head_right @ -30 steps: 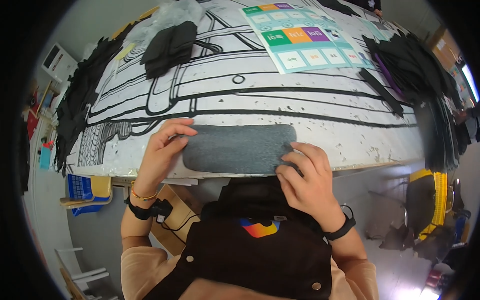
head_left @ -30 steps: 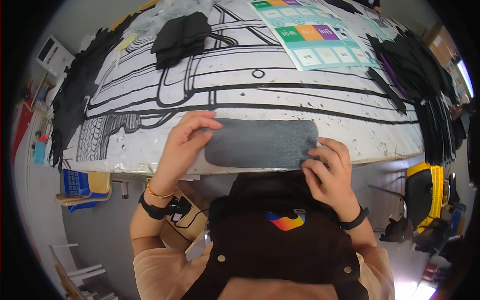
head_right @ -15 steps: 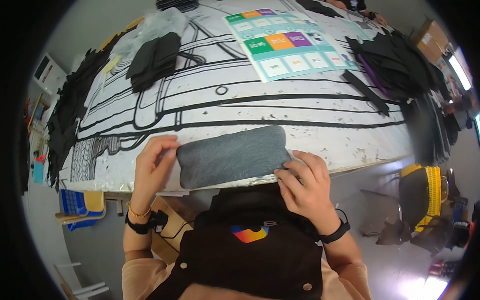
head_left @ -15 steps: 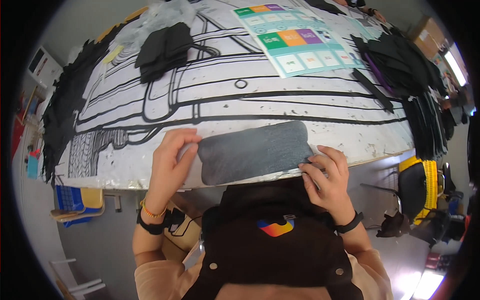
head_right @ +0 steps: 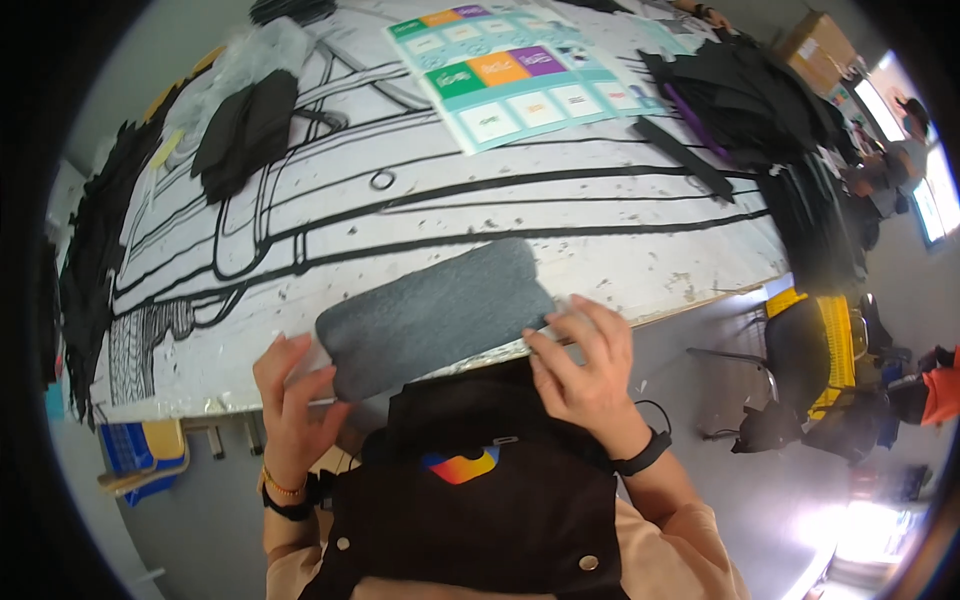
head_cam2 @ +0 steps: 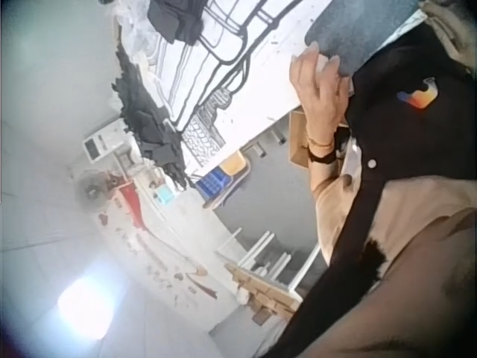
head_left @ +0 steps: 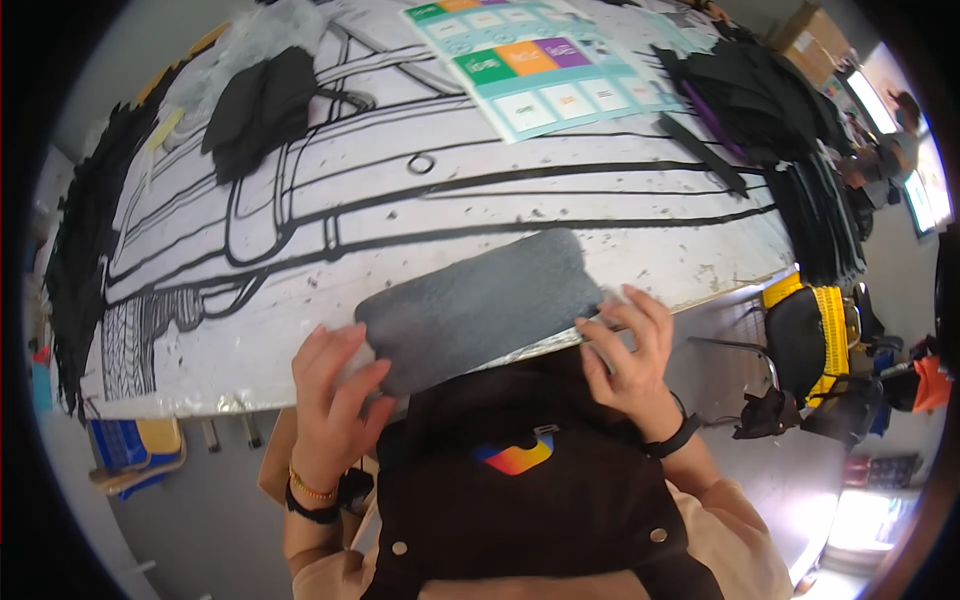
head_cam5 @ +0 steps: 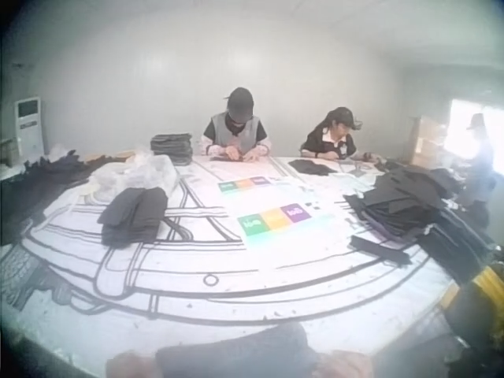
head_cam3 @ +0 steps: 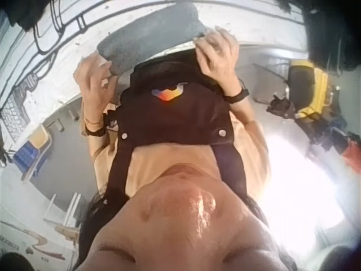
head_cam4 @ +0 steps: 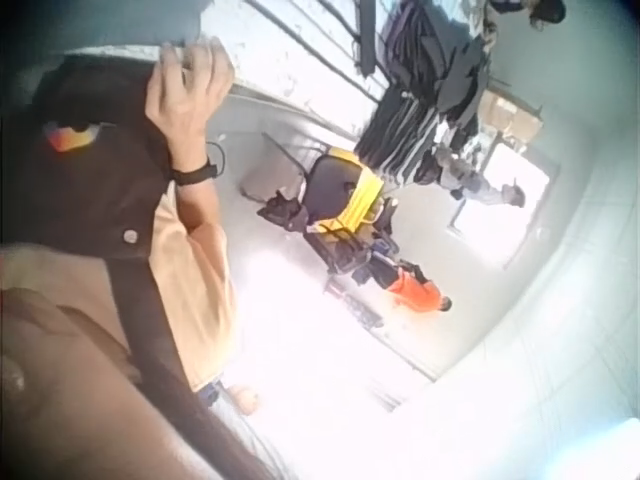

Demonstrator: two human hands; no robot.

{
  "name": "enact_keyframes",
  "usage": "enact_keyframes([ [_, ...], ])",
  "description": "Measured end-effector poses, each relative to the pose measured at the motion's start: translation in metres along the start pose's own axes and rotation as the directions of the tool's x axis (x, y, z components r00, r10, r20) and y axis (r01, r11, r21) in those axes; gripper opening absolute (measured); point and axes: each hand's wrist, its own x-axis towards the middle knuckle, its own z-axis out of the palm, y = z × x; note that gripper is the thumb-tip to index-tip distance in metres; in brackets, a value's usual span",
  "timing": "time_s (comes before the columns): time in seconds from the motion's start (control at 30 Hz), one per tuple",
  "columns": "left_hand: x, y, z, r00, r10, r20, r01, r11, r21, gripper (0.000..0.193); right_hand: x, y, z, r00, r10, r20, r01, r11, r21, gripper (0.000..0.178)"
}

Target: Assemble and align interior shoe lining components on a flat surface.

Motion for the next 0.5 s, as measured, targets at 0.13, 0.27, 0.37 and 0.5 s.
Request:
enact_keyframes([
  [0.13, 0.013, 0.007, -0.001, 0.993, -0.116, 0.014, 0.116, 0.981, -0.158, 0.046, -0.008, -0.001, 0.004, 0.999, 0.044, 0.010, -0.044, 0.997, -0.061, 0.029],
  [0.27, 0.011, 0.001, 0.003, 0.969, -0.230, -0.096, 0.199, 0.947, -0.253, 0.029, -0.015, -0.004, 0.011, 0.997, 0.079, -0.002, -0.079, 0.991, -0.105, 0.031],
  [0.37, 0.015, 0.000, 0.013, 0.973, -0.181, -0.146, 0.147, 0.966, -0.214, 0.022, -0.017, -0.006, 0.008, 0.997, 0.078, -0.025, -0.080, 0.987, -0.142, 0.036],
  [0.5, -0.005, 0.003, 0.001, 0.998, 0.004, -0.066, -0.009, 0.996, -0.087, 0.020, -0.014, -0.005, 0.017, 0.997, 0.046, -0.066, -0.050, 0.997, -0.056, 0.043],
])
